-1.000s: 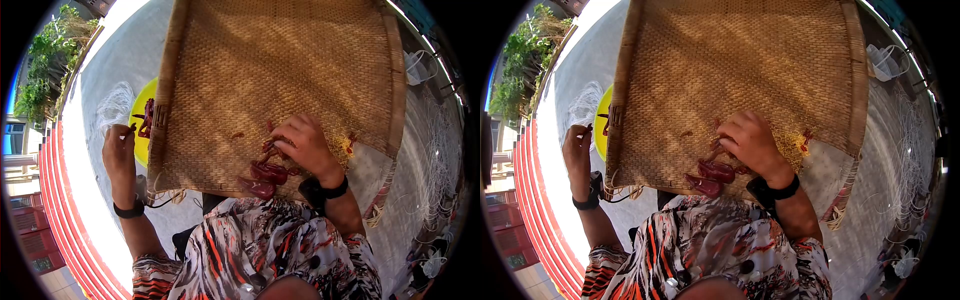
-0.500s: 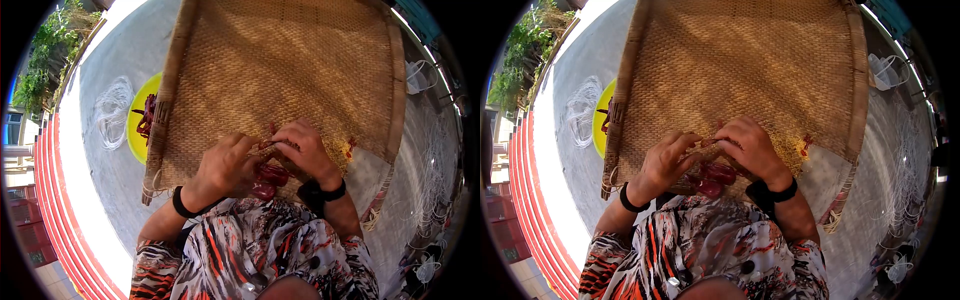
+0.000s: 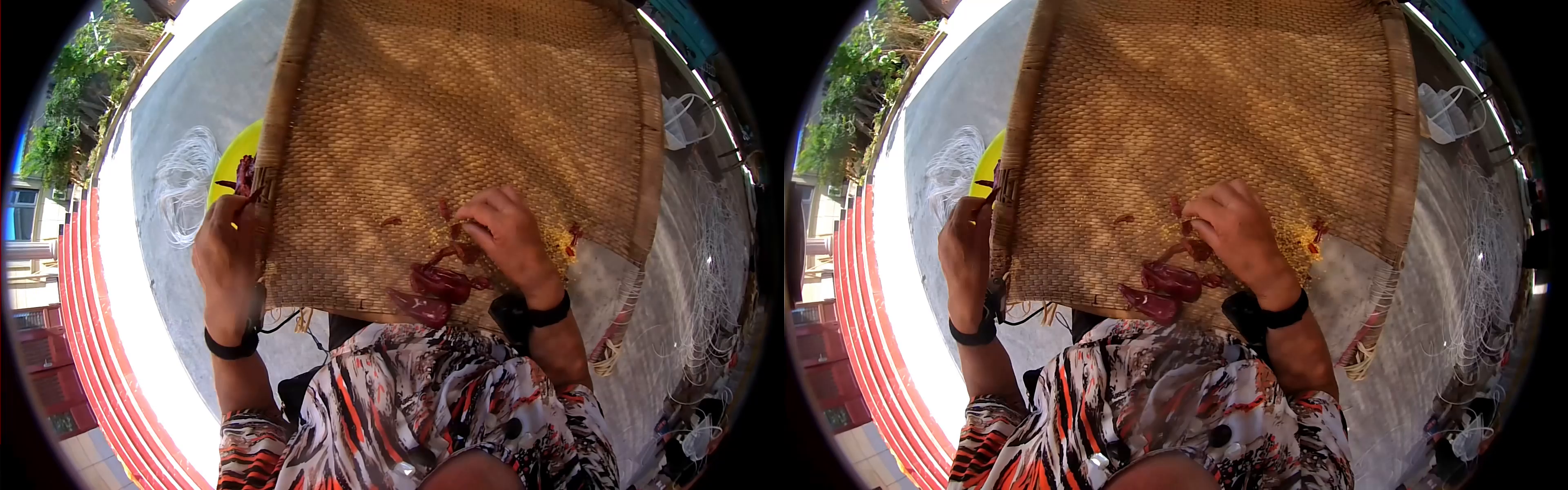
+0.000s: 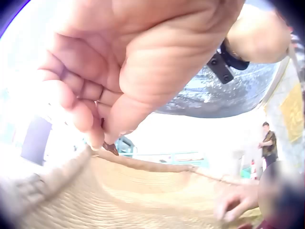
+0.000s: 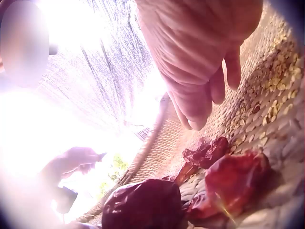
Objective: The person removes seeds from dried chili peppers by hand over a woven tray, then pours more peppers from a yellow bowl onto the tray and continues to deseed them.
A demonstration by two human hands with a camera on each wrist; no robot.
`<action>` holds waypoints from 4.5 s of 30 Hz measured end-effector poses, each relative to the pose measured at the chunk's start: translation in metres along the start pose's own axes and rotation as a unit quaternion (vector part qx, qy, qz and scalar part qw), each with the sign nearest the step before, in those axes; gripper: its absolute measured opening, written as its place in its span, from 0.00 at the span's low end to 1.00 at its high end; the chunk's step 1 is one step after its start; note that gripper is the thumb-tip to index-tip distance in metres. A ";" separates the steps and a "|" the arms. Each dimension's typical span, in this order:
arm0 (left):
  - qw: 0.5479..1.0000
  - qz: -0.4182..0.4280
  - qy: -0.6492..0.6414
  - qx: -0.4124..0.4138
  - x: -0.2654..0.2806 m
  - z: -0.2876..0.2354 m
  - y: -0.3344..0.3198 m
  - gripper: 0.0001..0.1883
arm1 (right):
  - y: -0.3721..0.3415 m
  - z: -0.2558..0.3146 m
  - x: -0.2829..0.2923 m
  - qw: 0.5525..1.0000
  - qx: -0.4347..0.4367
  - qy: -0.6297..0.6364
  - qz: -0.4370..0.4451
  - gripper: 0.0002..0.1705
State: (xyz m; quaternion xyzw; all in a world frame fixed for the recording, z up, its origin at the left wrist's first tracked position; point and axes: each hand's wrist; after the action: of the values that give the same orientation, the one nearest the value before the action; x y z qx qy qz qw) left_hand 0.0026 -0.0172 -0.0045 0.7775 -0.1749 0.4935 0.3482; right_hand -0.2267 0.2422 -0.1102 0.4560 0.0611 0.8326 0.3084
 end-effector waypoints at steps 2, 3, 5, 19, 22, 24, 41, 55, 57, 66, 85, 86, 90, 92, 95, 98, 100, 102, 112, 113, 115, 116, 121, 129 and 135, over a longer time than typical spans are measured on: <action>0.998 0.009 0.049 0.040 0.010 0.045 0.010 0.10 | -0.001 0.000 -0.003 1.000 0.011 0.006 0.018 0.10; 0.993 0.013 0.099 0.057 0.013 0.054 0.013 0.11 | -0.001 0.001 -0.004 0.999 0.016 0.009 0.028 0.10; 0.989 -0.038 0.137 0.030 0.012 0.058 0.008 0.13 | -0.001 0.002 -0.004 0.999 0.038 -0.010 0.025 0.10; 0.940 0.226 -0.116 -0.229 -0.092 -0.062 -0.019 0.09 | 0.009 -0.003 -0.022 0.996 0.087 -0.036 -0.003 0.10; 0.928 0.225 -0.140 -0.263 -0.104 -0.056 -0.019 0.08 | 0.010 -0.003 -0.024 0.995 0.094 -0.036 0.007 0.10; 0.926 0.214 -0.163 -0.264 -0.107 -0.056 -0.021 0.08 | 0.011 -0.002 -0.023 0.995 0.093 -0.022 0.015 0.10; 0.702 0.435 -0.562 0.045 -0.110 -0.097 -0.034 0.17 | 0.005 0.012 -0.017 0.974 -0.068 0.212 -0.026 0.13; 0.912 0.201 -0.358 -0.002 -0.028 -0.053 -0.018 0.09 | 0.004 0.010 0.019 0.992 -0.055 0.102 0.052 0.12; 0.946 0.130 -0.291 0.057 0.003 -0.034 -0.009 0.08 | 0.003 0.008 0.022 0.991 -0.051 0.067 0.104 0.15; 0.991 0.071 -0.111 -0.006 0.017 0.127 0.023 0.13 | -0.001 0.016 0.018 0.980 -0.043 0.028 0.191 0.15; 0.832 0.332 -0.444 -0.026 -0.078 -0.111 -0.040 0.09 | 0.003 0.021 0.007 0.964 -0.079 0.238 0.086 0.12; 0.839 0.320 -0.438 -0.041 -0.080 -0.110 -0.040 0.08 | 0.003 0.024 0.008 0.956 -0.104 0.260 0.085 0.12; 0.874 0.261 -0.399 -0.087 -0.074 -0.095 -0.034 0.05 | -0.001 0.025 -0.004 0.925 -0.141 0.351 0.021 0.15; 0.916 0.200 -0.330 -0.108 -0.053 -0.087 -0.026 0.04 | 0.002 0.024 0.006 0.942 -0.133 0.296 0.082 0.17; 0.945 0.100 -0.285 -0.124 -0.030 -0.051 -0.014 0.04 | 0.000 0.019 0.019 0.952 -0.108 0.224 0.181 0.21; 0.961 0.050 -0.271 0.000 -0.006 -0.009 -0.005 0.04 | 0.001 0.022 0.028 0.944 -0.091 0.166 0.270 0.24; 0.969 0.006 -0.245 0.016 0.002 0.019 0.004 0.03 | 0.000 0.027 0.031 0.942 -0.074 0.142 0.295 0.25; 0.979 -0.004 -0.204 0.020 0.008 0.050 0.013 0.03 | -0.003 0.033 0.031 0.947 -0.049 0.130 0.290 0.26; 0.979 0.108 -0.118 -0.124 -0.003 -0.011 -0.010 0.20 | -0.003 0.032 0.016 0.965 -0.069 0.168 0.190 0.26; 0.956 0.188 -0.203 -0.101 -0.008 -0.031 -0.021 0.22 | -0.003 0.031 0.014 0.967 -0.073 0.173 0.174 0.26; 0.915 0.247 -0.259 -0.189 -0.026 -0.060 -0.037 0.25 | -0.003 0.029 0.011 0.966 -0.082 0.193 0.153 0.26; 0.905 0.238 -0.270 -0.225 -0.034 -0.073 -0.043 0.26 | -0.002 0.029 0.010 0.963 -0.087 0.208 0.148 0.26; 0.881 0.250 -0.289 -0.277 -0.063 -0.095 -0.051 0.24 | 0.000 0.029 0.016 0.898 -0.199 0.348 0.182 0.24; 0.883 0.242 -0.334 -0.224 -0.044 -0.075 -0.035 0.14 | -0.001 0.025 0.039 0.961 -0.130 0.170 0.175 0.19; 0.977 0.041 -0.171 -0.124 -0.003 -0.034 -0.020 0.15 | -0.021 0.041 0.071 0.975 -0.075 -0.004 0.208 0.16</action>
State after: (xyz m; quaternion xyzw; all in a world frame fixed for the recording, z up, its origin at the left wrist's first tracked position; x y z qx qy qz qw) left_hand -0.0083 0.0208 -0.0049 0.7935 -0.3234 0.3413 0.3862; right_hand -0.2122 0.2920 -0.0435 0.4376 -0.0988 0.8790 0.1615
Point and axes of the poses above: each hand's wrist, its own y-axis towards the middle knuckle, its own x-axis out of the back of the hand, z = x × y, and after that the axes turned 3 degrees about -z, right-handed
